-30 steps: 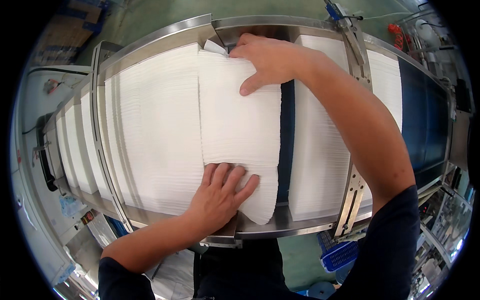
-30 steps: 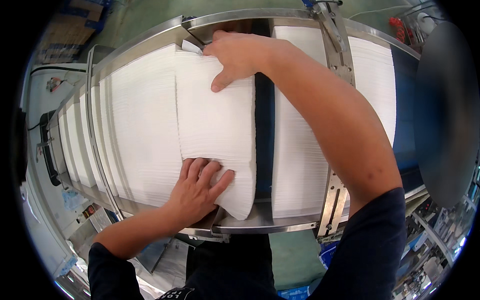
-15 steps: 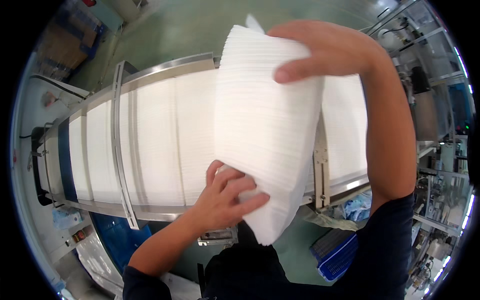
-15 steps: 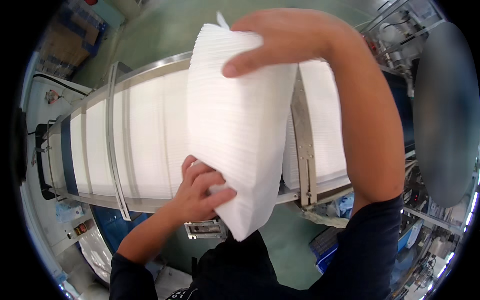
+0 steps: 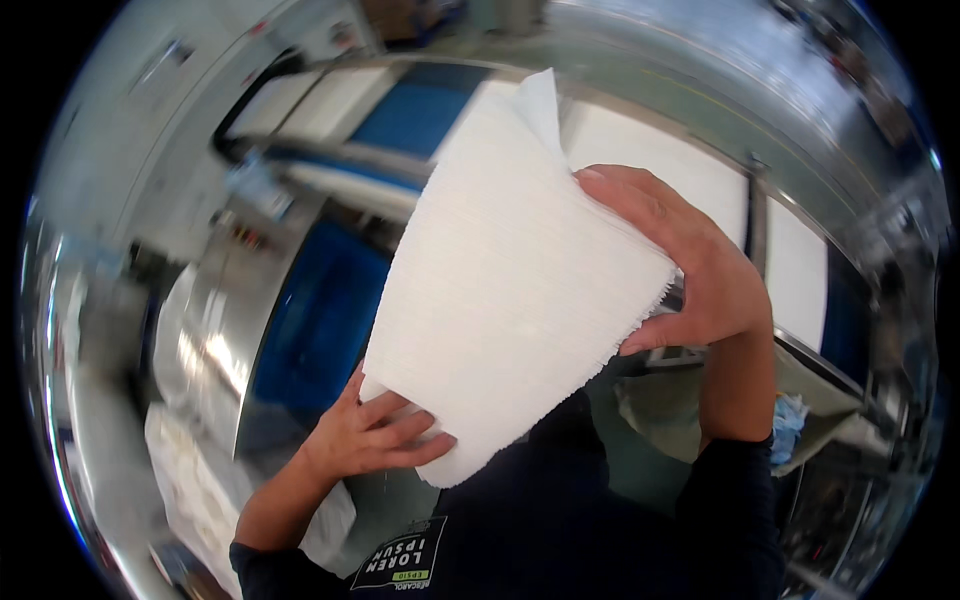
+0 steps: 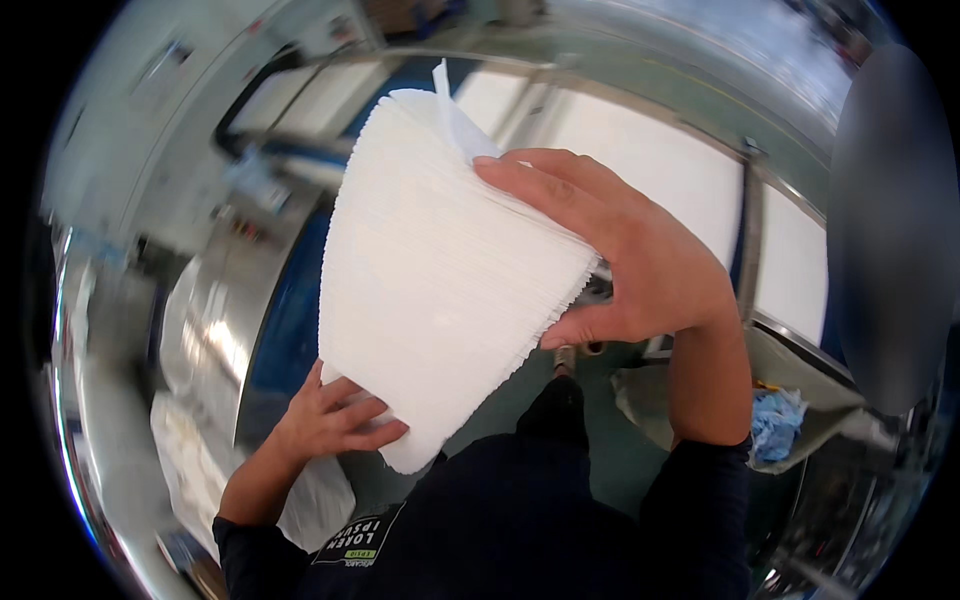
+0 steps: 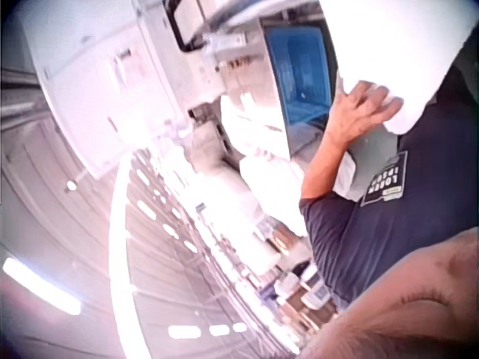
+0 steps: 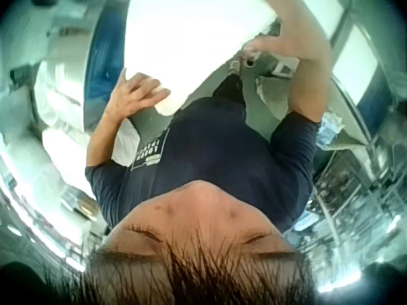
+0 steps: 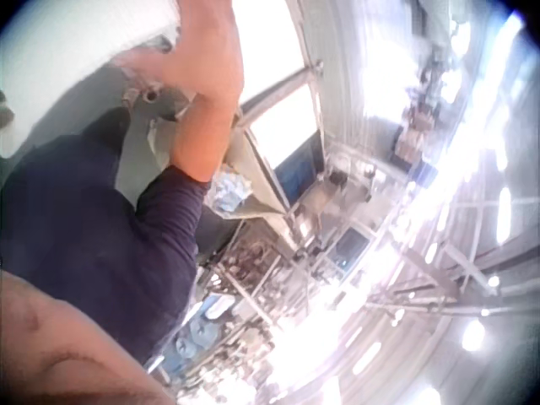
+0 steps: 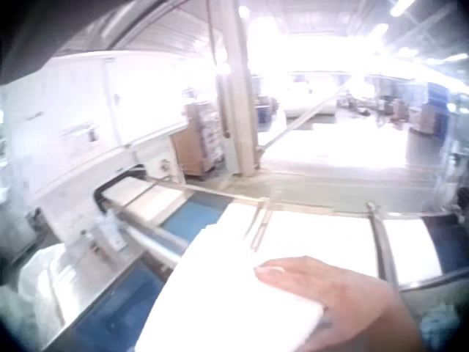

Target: The person operates an industrial machine using a touch screen and dials, adjusts a mechanical component on a support pole, and manually collects stacks of white rectangular products from a conveyor belt, placing them into a large collection bag.

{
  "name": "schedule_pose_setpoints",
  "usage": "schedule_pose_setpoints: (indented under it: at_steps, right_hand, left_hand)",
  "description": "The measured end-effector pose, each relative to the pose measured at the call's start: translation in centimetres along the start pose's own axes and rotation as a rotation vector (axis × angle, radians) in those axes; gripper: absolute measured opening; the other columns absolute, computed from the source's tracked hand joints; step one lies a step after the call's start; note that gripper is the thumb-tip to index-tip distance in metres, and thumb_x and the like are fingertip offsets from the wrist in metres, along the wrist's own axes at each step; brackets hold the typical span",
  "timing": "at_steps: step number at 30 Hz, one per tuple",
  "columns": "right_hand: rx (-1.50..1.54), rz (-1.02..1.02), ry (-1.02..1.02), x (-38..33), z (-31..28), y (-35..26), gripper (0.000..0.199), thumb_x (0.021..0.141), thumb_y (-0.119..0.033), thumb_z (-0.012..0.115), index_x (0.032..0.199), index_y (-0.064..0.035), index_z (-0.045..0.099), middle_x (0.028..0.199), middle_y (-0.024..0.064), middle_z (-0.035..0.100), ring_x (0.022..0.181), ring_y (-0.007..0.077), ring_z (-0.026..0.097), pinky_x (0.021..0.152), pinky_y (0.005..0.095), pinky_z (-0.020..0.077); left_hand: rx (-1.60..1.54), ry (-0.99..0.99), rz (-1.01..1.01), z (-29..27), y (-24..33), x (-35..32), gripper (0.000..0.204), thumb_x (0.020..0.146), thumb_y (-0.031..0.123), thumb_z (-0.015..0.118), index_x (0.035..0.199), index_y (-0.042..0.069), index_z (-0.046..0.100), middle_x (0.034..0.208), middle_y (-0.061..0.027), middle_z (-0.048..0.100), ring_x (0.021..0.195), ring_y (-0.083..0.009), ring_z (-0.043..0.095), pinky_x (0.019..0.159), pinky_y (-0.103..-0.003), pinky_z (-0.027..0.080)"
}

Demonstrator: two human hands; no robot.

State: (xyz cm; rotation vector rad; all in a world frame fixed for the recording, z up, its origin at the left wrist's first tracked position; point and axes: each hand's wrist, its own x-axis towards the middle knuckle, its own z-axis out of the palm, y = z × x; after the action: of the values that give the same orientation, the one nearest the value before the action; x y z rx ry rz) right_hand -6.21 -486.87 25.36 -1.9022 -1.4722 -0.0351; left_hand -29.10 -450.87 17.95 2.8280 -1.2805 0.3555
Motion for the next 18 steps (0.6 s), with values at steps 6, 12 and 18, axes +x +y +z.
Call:
schedule_pose_setpoints:
  at_steps: [6,12,18]
  right_hand:
    - [0.010,-0.243,-0.061,11.9,13.3,-9.4,0.126,0.057,-0.057,0.093,0.153,0.0038,0.040,0.153,0.0216,0.045,0.141,0.0360,0.045,0.117,0.0436,0.0325]
    - [0.336,-0.453,-0.200,24.8,27.0,-13.5,0.124,0.059,-0.062,0.090,0.156,-0.0028,0.040,0.157,0.0171,0.044,0.143,0.0325,0.044,0.119,0.0417,0.0307]
    - [0.578,-0.489,-0.295,35.3,40.2,-17.5,0.114,0.068,-0.058,0.083,0.157,-0.0040,0.039,0.154,0.0182,0.046,0.142,0.0307,0.044,0.117,0.0402,0.0306]
  left_hand:
    - [0.140,0.077,-0.245,-6.7,6.1,-18.6,0.050,0.080,0.011,0.076,0.119,0.040,0.064,0.117,0.0045,0.053,0.121,-0.0215,0.053,0.110,-0.063,0.046]
    - [0.227,0.099,-0.568,-9.2,12.0,-30.5,0.049,0.079,0.005,0.074,0.116,0.037,0.067,0.118,0.0040,0.054,0.120,-0.0224,0.053,0.109,-0.061,0.048]
    - [0.312,0.117,-0.750,-9.8,12.0,-41.4,0.047,0.080,0.005,0.074,0.116,0.033,0.068,0.120,0.0049,0.055,0.120,-0.0218,0.056,0.110,-0.059,0.046]
